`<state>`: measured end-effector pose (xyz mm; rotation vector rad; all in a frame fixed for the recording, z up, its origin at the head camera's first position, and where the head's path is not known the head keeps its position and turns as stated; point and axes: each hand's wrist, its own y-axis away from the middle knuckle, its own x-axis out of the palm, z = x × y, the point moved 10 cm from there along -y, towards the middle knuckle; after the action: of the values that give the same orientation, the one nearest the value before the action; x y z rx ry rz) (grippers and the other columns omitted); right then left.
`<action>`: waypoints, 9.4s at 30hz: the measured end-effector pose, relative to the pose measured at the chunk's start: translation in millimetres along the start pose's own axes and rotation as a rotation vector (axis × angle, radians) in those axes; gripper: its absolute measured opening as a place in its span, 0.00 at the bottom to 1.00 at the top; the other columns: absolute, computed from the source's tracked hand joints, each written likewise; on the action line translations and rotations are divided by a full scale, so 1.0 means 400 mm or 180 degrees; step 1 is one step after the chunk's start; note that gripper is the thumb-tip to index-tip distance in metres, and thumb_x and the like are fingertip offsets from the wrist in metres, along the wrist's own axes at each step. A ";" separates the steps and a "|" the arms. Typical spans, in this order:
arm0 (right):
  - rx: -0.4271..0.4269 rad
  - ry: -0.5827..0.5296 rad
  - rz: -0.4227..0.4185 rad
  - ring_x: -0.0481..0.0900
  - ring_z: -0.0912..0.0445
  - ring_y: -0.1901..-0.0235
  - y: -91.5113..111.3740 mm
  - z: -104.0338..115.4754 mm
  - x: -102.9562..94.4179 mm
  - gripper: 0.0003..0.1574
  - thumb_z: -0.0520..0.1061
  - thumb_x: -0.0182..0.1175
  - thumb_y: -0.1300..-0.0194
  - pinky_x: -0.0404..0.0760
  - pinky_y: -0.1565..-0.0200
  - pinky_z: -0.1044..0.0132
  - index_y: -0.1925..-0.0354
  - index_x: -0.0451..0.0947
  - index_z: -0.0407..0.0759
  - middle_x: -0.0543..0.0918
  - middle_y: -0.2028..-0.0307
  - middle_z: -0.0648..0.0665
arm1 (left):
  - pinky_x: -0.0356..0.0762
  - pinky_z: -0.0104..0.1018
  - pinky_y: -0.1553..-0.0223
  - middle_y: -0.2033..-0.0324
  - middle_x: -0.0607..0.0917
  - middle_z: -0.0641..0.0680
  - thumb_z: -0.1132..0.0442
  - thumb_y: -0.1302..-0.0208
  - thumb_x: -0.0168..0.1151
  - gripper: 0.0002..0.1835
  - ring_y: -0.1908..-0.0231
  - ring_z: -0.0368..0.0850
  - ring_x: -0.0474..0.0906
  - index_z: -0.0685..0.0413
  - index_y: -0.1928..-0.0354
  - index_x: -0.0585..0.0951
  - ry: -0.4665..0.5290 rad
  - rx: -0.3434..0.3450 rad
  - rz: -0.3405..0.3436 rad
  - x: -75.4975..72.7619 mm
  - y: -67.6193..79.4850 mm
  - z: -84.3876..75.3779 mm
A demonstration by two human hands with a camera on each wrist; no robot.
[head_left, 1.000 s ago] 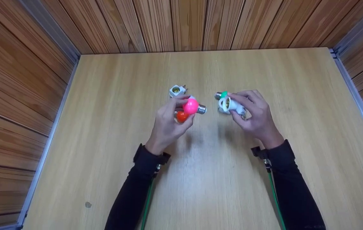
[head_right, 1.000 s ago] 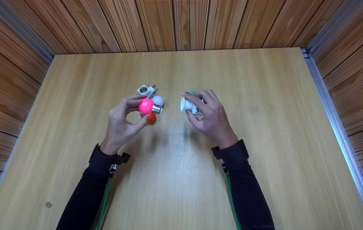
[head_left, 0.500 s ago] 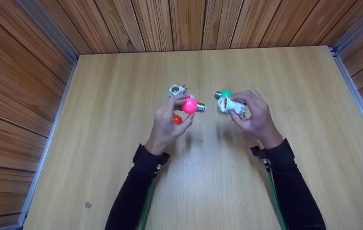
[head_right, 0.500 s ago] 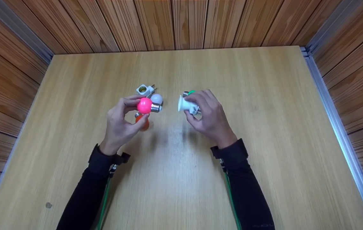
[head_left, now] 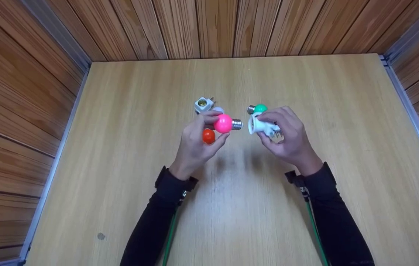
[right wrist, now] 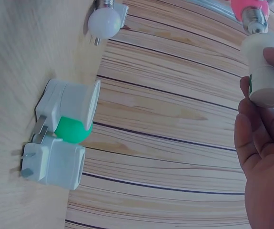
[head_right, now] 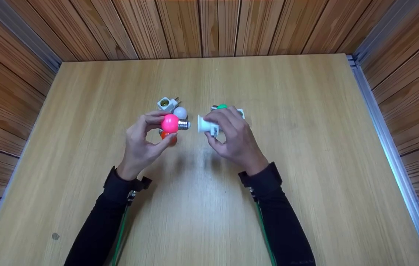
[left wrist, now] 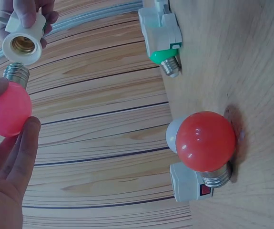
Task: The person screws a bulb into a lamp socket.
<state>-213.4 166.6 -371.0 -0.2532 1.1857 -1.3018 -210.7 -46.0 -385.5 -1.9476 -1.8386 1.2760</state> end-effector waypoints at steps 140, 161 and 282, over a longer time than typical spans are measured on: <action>0.1797 -0.2134 0.0107 0.83 0.63 0.54 0.047 -0.090 0.058 0.23 0.24 0.67 0.38 0.88 0.50 0.75 0.45 0.77 0.20 0.89 0.50 0.55 | 0.90 0.36 0.42 0.43 0.87 0.59 0.61 0.35 0.77 0.26 0.49 0.44 0.89 0.61 0.37 0.83 0.0988 -0.0535 -0.0038 0.010 -0.005 -0.024; 0.1783 -0.2201 0.0105 0.84 0.64 0.54 0.051 -0.093 0.063 0.22 0.24 0.67 0.37 0.88 0.49 0.75 0.45 0.76 0.17 0.89 0.50 0.56 | 0.91 0.36 0.46 0.46 0.88 0.59 0.63 0.37 0.78 0.25 0.50 0.45 0.88 0.60 0.39 0.84 0.0994 -0.0399 -0.0049 0.013 -0.004 -0.035; 0.2063 -0.2524 0.0381 0.83 0.63 0.64 0.058 -0.093 0.085 0.20 0.25 0.59 0.32 0.87 0.61 0.73 0.48 0.87 0.40 0.89 0.59 0.56 | 0.89 0.35 0.39 0.43 0.86 0.63 0.63 0.28 0.68 0.20 0.45 0.50 0.87 0.65 0.38 0.84 0.0740 0.0085 0.0121 -0.001 -0.012 -0.080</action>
<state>-234.7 162.7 -422.1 -0.1856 0.0894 -1.2327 -192.6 -32.0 -362.4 -2.0285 -1.6719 1.0275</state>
